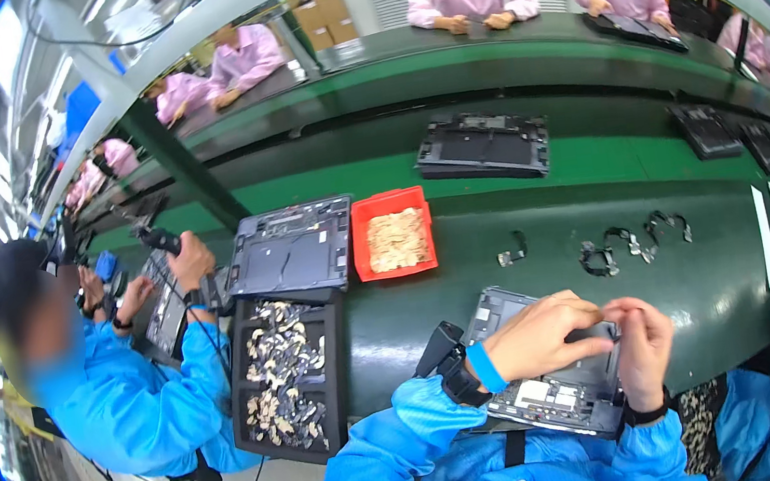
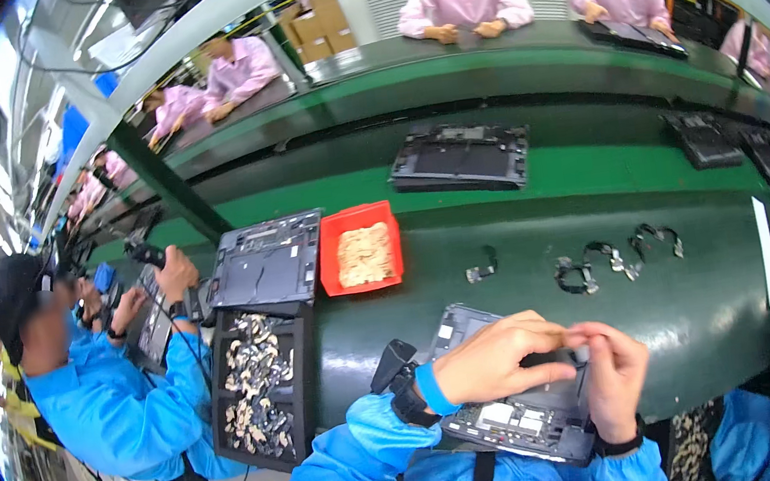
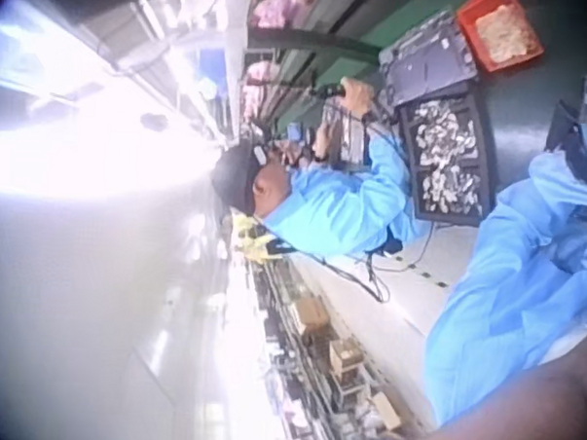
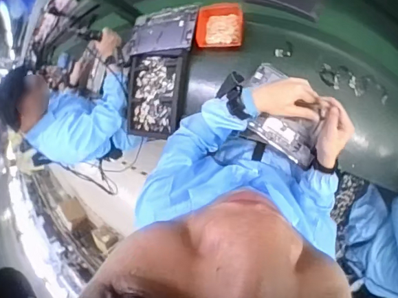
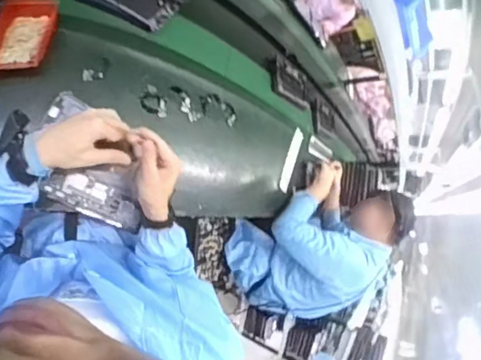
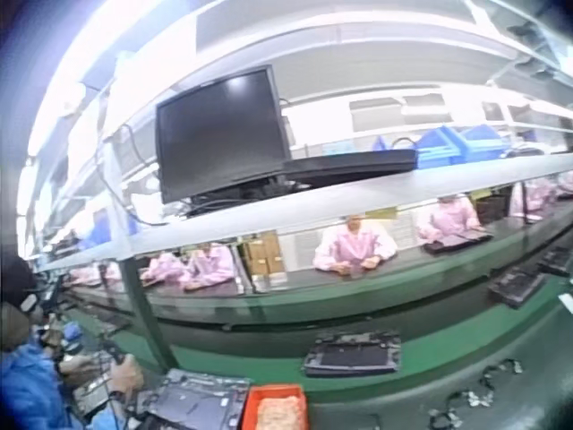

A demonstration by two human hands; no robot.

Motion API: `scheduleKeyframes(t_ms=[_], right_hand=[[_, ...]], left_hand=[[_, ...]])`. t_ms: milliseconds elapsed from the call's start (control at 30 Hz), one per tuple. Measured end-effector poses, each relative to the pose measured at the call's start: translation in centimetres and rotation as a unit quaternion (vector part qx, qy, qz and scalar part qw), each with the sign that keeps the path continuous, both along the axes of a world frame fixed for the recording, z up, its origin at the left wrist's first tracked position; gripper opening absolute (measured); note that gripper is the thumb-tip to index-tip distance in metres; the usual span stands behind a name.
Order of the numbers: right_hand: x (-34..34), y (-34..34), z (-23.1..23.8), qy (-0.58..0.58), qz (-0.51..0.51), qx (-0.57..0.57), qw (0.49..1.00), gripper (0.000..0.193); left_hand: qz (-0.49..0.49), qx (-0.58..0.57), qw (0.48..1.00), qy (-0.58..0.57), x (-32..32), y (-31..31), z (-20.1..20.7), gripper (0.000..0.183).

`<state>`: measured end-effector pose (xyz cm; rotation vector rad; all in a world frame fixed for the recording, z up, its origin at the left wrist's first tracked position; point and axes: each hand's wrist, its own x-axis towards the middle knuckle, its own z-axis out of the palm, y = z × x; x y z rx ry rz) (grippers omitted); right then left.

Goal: The person installs internal ribbon cables and circuit boards into an electronics chassis, securing them with fasteners. This is done using tweezers and an electric screwdriver.

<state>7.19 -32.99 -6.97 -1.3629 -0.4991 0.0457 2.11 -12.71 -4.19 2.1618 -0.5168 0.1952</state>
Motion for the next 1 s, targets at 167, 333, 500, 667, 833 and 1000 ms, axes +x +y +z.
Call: scheduleKeyframes(t_ms=[167,333,500,667,833,1000], right_hand=[[0.3,-3.8,4.8,-0.401,0.089,0.357,0.839,0.020],[3.2,1.5,4.5,-0.017,0.048,-0.001,0.999,0.032],[2.9,-2.5,-0.9,0.075,0.000,0.008,0.997,0.012],[3.3,-1.7,-0.3,0.068,0.002,0.034,0.997,0.012],[2.0,-3.5,3.1,-0.166,0.020,0.012,0.986,0.023],[5.2,-3.4,1.1,0.066,-0.033,-0.050,0.996,0.022]], left_hand=[[0.207,0.060,0.976,-0.026,-5.1,3.1,1.3,0.047],[0.516,0.027,0.855,0.046,-12.1,2.2,-1.9,0.042],[0.476,0.014,0.875,0.084,-13.8,0.3,-4.3,0.034],[0.467,-0.004,0.865,0.186,-14.2,1.3,-3.7,0.026],[0.305,0.043,0.930,0.200,-16.2,1.3,-3.7,0.034],[0.168,0.091,0.911,0.366,-15.6,0.9,-1.0,0.026]])
